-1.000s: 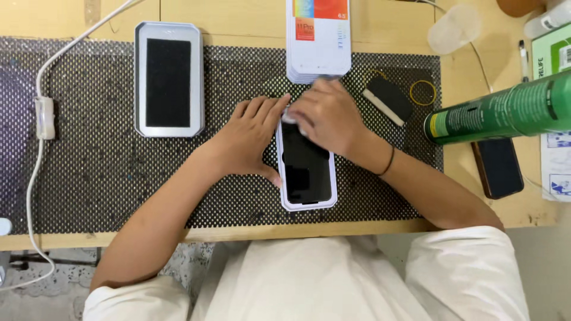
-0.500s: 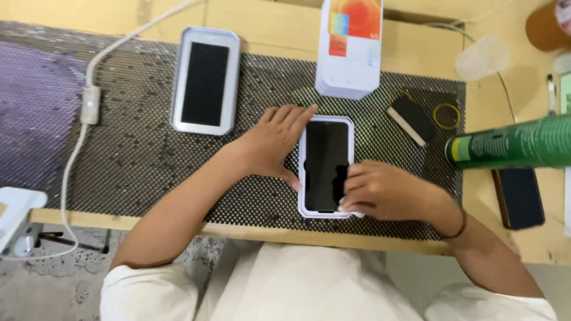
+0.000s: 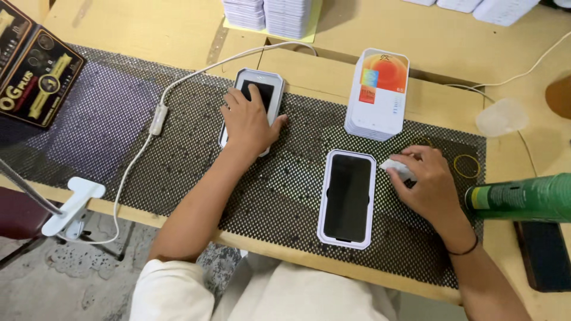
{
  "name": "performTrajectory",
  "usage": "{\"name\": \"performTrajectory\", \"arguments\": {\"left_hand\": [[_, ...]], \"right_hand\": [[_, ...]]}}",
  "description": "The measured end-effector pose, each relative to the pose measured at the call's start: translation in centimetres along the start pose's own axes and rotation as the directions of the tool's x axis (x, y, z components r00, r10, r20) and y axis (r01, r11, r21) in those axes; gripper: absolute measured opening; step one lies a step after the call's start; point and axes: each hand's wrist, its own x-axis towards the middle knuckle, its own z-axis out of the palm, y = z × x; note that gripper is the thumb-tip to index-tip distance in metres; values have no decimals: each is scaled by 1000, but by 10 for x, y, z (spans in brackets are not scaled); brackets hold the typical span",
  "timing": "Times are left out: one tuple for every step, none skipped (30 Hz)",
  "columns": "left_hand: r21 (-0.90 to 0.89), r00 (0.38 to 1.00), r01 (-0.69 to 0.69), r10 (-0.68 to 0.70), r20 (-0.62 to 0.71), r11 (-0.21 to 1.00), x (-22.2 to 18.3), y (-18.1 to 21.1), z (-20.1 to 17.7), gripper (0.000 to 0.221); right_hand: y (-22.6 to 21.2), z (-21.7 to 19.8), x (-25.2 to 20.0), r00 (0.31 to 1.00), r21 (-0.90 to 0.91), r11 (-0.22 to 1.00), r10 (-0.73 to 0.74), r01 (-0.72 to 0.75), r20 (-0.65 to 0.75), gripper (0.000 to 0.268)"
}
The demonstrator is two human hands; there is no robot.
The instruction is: The person takes a phone screen from a tray, wipes it with a cloth using cleaning fluid from a spray can, and places the cleaned screen back into the tray.
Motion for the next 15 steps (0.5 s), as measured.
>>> {"name": "performTrajectory", "arguments": {"left_hand": [[-8,1000,-3,3,-24,1000,2,0,1,106],[-7,1000,-1,1,-28,1000,3,-1,1,106],[-39,997,-19,16,-71,999,3,-1,2,105],[-69,993,-38,30,-113,997,3,0,4,104],[-71,993,-45,37,-112,996,-2,5,-1,104],[-154,979,-108,78,-189,982,-6,11,-6,100],[-232,957,-181,118,-264,956,-10,19,-10,98],[-234,957,-194,132,-258,953,-21,28,-27,98],[-521,950,-310,241,-197,796,-35,37,-44,84],[-758,919,-351,356,-167,550,-48,46,-60,71],[-765,916,-346,373,-150,543,-56,54,-61,71],[-911,882,-242,466,-64,333,-64,61,-62,68],[-989,825,-87,565,-6,117,-71,68,-64,68],[-991,816,-73,578,7,114,-79,78,-57,68],[-999,813,39,580,42,18,-87,88,-51,61]], "right_hand": [[1,1,-1,1000,-24,1000,-2,2,3,23],[1,3,0,1000,-23,1000,-6,5,-2,23],[1,3,-1,1000,-36,999,-1,0,-29,25],[1,4,-2,998,-49,999,2,-5,-55,28],[-4,1,0,998,-53,999,9,-12,-56,28],[-8,-3,3,996,37,999,24,-20,-89,27],[-13,-6,2,992,127,991,50,-35,-120,27],[-15,-6,3,991,122,991,65,-50,-119,27],[-18,-6,1,992,250,968,69,-40,-107,34],[-21,-5,-2,993,373,927,73,-31,-98,42],[-27,-5,-3,992,370,927,95,-57,-86,42],[-33,-5,-4,992,575,811,125,-112,17,51],[-39,-4,-4,985,742,648,129,-173,117,60],[-43,-4,-7,981,738,646,150,-194,127,60],[-47,-3,-9,964,838,479,163,-262,209,64]]}}
